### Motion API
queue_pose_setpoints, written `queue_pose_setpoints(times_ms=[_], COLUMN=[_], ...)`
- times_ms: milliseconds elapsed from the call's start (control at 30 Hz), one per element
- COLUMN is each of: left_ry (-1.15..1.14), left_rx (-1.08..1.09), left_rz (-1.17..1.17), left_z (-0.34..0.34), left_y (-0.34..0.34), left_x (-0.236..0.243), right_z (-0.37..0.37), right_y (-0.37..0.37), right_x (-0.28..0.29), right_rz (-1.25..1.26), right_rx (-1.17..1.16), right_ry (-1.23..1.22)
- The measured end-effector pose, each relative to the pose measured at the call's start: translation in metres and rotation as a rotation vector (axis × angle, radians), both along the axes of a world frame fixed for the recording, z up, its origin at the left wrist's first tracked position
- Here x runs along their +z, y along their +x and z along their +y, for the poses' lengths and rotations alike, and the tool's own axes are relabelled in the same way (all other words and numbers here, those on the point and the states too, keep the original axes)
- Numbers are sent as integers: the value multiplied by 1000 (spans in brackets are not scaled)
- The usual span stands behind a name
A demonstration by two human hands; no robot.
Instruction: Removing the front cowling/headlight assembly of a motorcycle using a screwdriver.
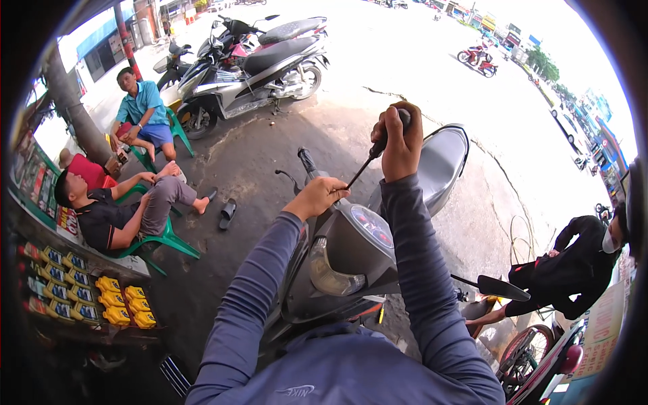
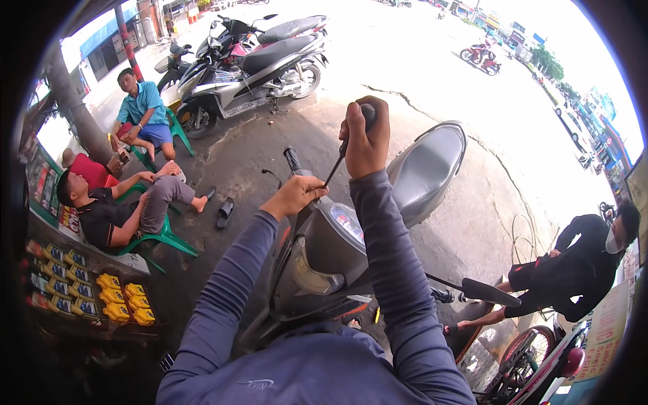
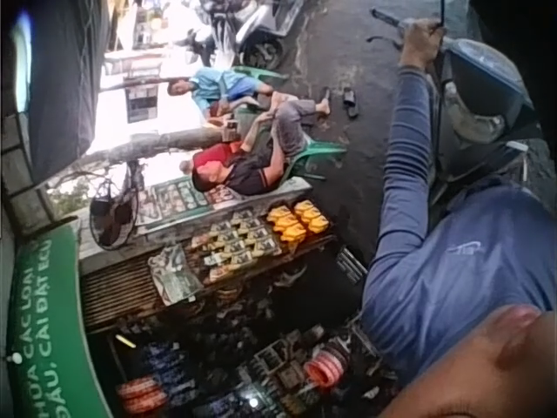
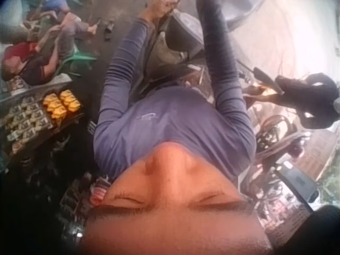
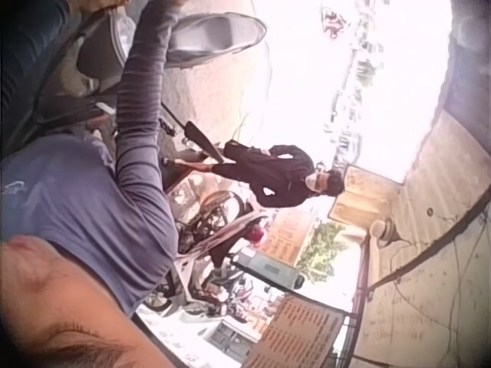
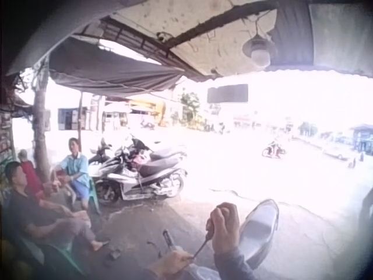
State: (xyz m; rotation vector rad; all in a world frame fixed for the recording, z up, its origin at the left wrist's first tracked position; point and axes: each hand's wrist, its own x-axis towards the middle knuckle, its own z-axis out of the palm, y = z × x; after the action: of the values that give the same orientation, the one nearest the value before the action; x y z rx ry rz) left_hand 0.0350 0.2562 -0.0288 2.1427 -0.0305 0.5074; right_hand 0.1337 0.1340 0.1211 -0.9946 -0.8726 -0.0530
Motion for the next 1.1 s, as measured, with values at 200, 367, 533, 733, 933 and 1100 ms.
queue_pose_setpoints(times_ms=[200,367,533,733,933,1100], left_ry=[75,308,-474,-388,-290,-324], left_rx=[40,256,-256,-551,-744,-757], left_rz=[-7,-193,566,683,594,580], left_z=[-1,-21,-134,-198,-195,-192], left_y=[-4,-29,-125,-134,-130,-133], left_x=[4,4,25,-66,-48,-66], right_z=[-3,-11,-33,-21,-136,-215], right_y=[0,-2,26,30,-77,-130], right_x=[3,-7,-7,-4,61,-59], right_rz=[42,127,183,216,18,-259], right_rx=[48,184,664,380,156,378], right_ry=[19,60,83,119,-146,-1274])
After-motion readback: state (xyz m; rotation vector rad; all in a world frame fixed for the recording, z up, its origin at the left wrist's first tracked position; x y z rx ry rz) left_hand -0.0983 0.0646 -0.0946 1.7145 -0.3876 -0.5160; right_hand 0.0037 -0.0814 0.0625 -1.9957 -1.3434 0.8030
